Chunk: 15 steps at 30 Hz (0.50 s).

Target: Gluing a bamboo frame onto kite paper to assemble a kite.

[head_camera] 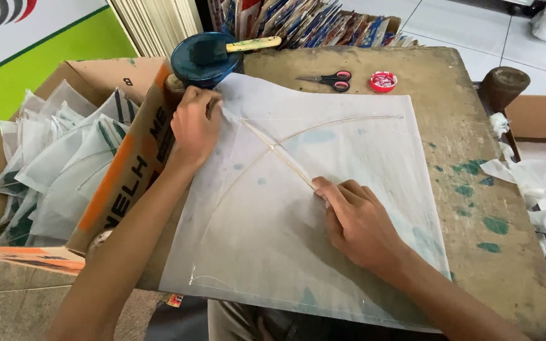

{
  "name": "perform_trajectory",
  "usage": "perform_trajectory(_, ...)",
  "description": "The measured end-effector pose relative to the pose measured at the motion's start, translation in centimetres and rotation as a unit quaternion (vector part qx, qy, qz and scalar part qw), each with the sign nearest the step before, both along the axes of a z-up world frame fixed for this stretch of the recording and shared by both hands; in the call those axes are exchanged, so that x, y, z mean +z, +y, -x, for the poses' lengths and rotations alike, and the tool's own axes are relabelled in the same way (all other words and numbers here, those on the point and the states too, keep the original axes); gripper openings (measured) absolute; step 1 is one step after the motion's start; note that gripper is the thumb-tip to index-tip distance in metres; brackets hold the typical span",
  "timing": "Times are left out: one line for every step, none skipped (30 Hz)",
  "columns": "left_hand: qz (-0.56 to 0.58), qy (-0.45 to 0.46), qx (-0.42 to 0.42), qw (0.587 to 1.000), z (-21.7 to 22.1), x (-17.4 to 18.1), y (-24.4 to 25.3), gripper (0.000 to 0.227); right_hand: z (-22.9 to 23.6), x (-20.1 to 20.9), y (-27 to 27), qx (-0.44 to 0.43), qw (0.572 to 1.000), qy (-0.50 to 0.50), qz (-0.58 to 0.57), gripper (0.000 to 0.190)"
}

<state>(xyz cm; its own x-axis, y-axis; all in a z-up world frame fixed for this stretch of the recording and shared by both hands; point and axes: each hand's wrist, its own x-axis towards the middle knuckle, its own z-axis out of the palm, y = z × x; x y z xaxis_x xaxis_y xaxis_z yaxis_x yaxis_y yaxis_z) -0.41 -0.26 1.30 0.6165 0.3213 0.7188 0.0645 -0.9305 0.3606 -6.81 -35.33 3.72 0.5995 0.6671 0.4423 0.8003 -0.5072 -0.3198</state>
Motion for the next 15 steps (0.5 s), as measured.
perform_trajectory(0.016, 0.007, -0.010, 1.000, 0.13, 0.21, -0.08, 0.013, 0.20, 0.27, 0.08, 0.000, 1.000, 0.002, 0.001, 0.029)
perform_trajectory(0.016, 0.007, -0.010, 1.000, 0.28, 0.40, -0.02, 0.013, 0.15, 0.12, 0.02, 0.000, 1.000, 0.002, 0.001, 0.029)
perform_trajectory(0.020, 0.007, -0.014, 1.000, 0.41, 0.61, 0.02, 0.013, 0.10, -0.01, -0.05, 0.000, 1.000, -0.009, 0.002, 0.030)
perform_trajectory(0.024, 0.008, -0.018, 1.000, 0.54, 0.82, 0.05, 0.014, 0.04, -0.15, -0.14, -0.001, 1.000, -0.021, 0.003, 0.030)
perform_trajectory(0.023, 0.008, -0.018, 1.000, 0.49, 0.81, 0.20, 0.014, 0.21, 0.12, -0.01, -0.001, 1.000, -0.021, 0.003, 0.030)
perform_trajectory(0.033, 0.008, -0.026, 0.999, 0.43, 0.80, 0.34, 0.012, 0.36, 0.38, 0.10, 0.000, 1.000, -0.018, -0.001, 0.028)
perform_trajectory(0.042, 0.009, -0.035, 0.998, 0.37, 0.78, 0.47, 0.012, 0.54, 0.63, 0.20, 0.001, 1.000, -0.016, -0.004, 0.027)
perform_trajectory(0.042, 0.009, -0.035, 0.998, 0.31, 0.80, 0.46, 0.012, 0.43, 0.52, 0.10, 0.001, 1.000, -0.016, -0.005, 0.027)
perform_trajectory(0.050, 0.004, -0.041, 0.998, 0.28, 0.82, 0.49, 0.011, 0.33, 0.41, 0.03, 0.003, 1.000, -0.021, -0.002, 0.028)
perform_trajectory(0.058, -0.001, -0.046, 0.997, 0.26, 0.83, 0.53, 0.010, 0.23, 0.29, -0.03, 0.006, 1.000, -0.025, 0.000, 0.029)
perform_trajectory(0.058, -0.001, -0.046, 0.997, 0.39, 0.93, 0.54, 0.010, 0.27, 0.26, 0.02, 0.006, 1.000, -0.025, -0.001, 0.029)
perform_trajectory(0.085, -0.016, -0.076, 0.993, 0.51, 1.03, 0.54, 0.008, 0.32, 0.23, 0.08, 0.005, 1.000, -0.024, -0.006, 0.028)
perform_trajectory(0.113, -0.031, -0.106, 0.987, 0.58, 1.14, 0.51, 0.009, 0.35, 0.21, 0.10, 0.004, 1.000, -0.023, -0.011, 0.028)
perform_trajectory(0.112, -0.031, -0.107, 0.987, 0.59, 1.11, 0.48, 0.009, 0.35, 0.27, 0.08, 0.003, 1.000, -0.023, -0.011, 0.028)
perform_trajectory(0.113, -0.043, -0.126, 0.985, 0.63, 1.08, 0.47, 0.014, 0.35, 0.34, 0.07, 0.004, 1.000, -0.018, -0.009, 0.028)
